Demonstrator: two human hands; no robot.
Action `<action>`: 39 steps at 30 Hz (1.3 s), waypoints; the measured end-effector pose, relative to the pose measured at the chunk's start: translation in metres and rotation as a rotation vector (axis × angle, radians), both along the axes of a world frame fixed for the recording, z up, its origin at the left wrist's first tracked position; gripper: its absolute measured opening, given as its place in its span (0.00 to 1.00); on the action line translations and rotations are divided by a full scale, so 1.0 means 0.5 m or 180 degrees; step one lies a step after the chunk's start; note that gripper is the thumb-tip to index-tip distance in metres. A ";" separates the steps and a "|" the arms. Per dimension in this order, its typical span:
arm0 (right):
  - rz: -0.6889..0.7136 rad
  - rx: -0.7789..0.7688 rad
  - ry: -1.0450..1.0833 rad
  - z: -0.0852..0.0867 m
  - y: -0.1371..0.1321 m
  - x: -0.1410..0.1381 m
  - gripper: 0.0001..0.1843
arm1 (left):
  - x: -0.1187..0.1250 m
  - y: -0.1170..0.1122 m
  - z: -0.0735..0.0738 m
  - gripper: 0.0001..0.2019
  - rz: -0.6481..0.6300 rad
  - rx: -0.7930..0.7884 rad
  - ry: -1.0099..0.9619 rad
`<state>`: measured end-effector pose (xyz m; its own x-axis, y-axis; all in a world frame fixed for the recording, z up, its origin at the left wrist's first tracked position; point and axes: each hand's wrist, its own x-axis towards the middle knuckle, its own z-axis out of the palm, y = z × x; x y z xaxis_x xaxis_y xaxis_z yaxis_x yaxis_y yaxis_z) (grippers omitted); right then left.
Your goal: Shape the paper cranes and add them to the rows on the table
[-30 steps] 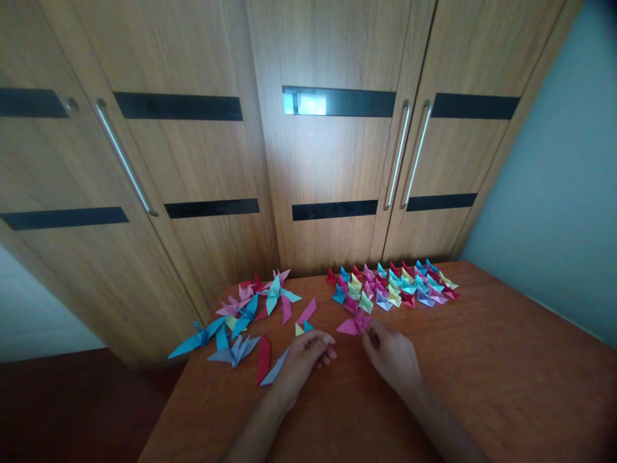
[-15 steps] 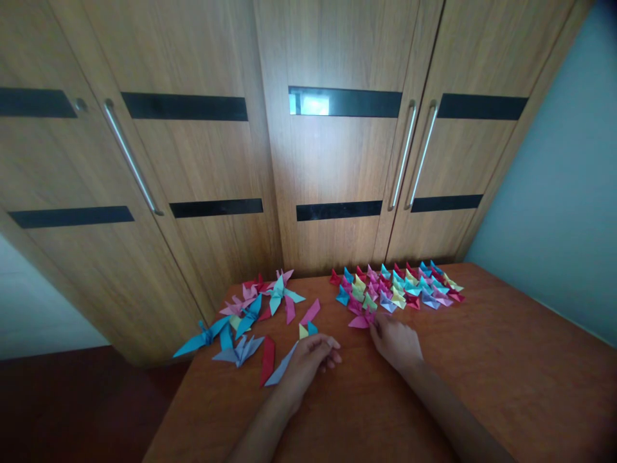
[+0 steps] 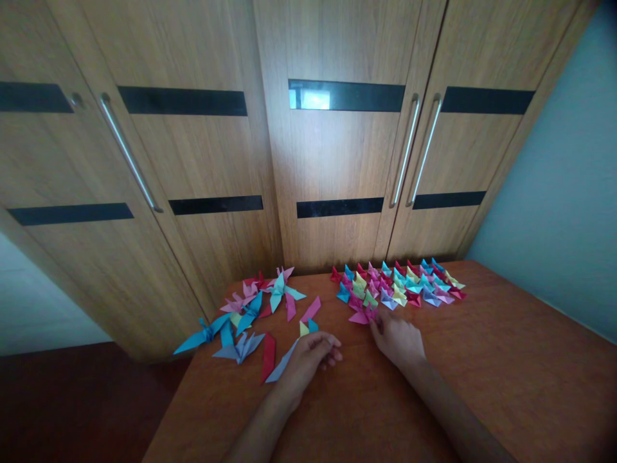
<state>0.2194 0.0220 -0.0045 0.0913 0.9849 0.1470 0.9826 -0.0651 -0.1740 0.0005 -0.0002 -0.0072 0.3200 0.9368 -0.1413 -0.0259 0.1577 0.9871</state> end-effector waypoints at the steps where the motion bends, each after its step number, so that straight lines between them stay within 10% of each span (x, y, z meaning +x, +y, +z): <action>1: -0.0013 0.0035 0.0006 0.002 -0.002 0.002 0.12 | 0.000 0.000 -0.001 0.15 0.0002 0.0000 -0.0003; 8: 0.0267 0.0335 0.0236 0.023 -0.029 -0.019 0.12 | -0.013 0.009 0.012 0.14 0.0092 0.0157 0.0013; 17: 0.1480 -0.0140 0.0608 -0.020 -0.032 -0.140 0.13 | -0.118 0.109 0.150 0.15 0.1429 0.1383 0.2180; 32: 0.1587 -0.0047 0.1169 -0.043 -0.035 -0.136 0.13 | -0.141 0.163 0.205 0.16 0.0771 0.1787 0.3170; 39: 0.1581 -0.0125 0.3030 -0.045 -0.021 -0.124 0.22 | -0.131 0.105 0.209 0.06 0.0228 0.2154 0.3474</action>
